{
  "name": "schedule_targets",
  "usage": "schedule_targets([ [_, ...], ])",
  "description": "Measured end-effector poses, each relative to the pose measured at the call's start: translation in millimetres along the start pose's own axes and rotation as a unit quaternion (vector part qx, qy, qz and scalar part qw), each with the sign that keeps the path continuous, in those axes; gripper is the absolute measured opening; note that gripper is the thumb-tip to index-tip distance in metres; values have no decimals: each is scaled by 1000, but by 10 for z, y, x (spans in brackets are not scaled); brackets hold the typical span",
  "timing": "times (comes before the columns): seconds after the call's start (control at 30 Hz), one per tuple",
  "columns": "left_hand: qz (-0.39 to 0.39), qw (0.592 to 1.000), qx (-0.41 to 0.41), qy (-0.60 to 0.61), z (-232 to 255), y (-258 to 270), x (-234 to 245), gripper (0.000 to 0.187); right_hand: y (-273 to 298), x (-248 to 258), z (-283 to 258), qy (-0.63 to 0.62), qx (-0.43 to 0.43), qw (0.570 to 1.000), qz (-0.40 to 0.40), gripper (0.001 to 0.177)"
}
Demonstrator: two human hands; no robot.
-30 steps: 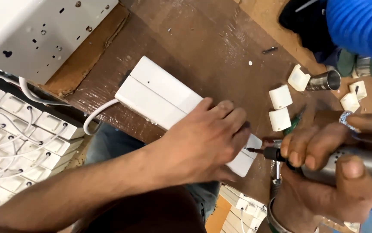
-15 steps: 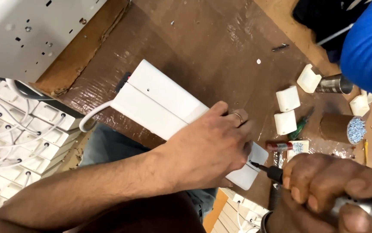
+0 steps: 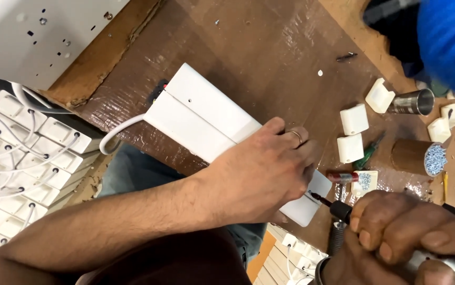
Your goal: Assembling and securing components within white electronic enclosures using various hand tools and a pneumatic screwdriver.
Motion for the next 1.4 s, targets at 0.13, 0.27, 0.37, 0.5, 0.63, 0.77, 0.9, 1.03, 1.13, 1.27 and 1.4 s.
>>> schedule_targets([
  [0.13,0,1000,1,-2,0,-8,38,51,-89,2,-10,12,-1,998,-57,29],
  [0.27,-9,1000,0,14,1,-16,2,59,7,-32,-23,34,-5,995,-92,26],
  [0.37,-25,1000,-3,16,2,-18,-26,60,-36,-134,-76,65,-16,997,-42,26],
  [0.5,-45,999,-4,22,3,-12,-6,55,-109,-221,-97,90,-31,994,-51,33],
  [0.63,-24,999,-2,33,-3,-4,30,53,-3,66,-1,45,-35,995,-79,29],
  [0.77,-27,999,-6,29,1,-15,21,55,73,-45,5,31,-19,999,-34,28],
  [0.9,-31,999,-4,18,-2,-10,-11,57,-68,-61,-49,-6,-17,999,46,32],
  [1.03,-21,1000,-5,21,0,-6,18,56,-191,-166,-92,43,-106,979,-170,22],
  [1.13,-21,999,-3,24,-2,-1,35,55,-161,-354,-141,28,-105,982,-152,17],
  [1.27,1,1000,5,20,-6,30,0,57,-135,-302,-58,102,-89,991,-22,27],
  [1.4,104,971,33,214,-39,215,181,66,-138,-208,33,70,43,986,145,33],
])
Point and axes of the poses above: each hand's wrist, its own y-axis away from the middle knuckle, its own x-axis out of the back of the hand, z = x × y, the point moved 7 cm from there along -y, towards the middle knuckle, and after that the axes turned 8 degrees about x, right-handed, at the moved point
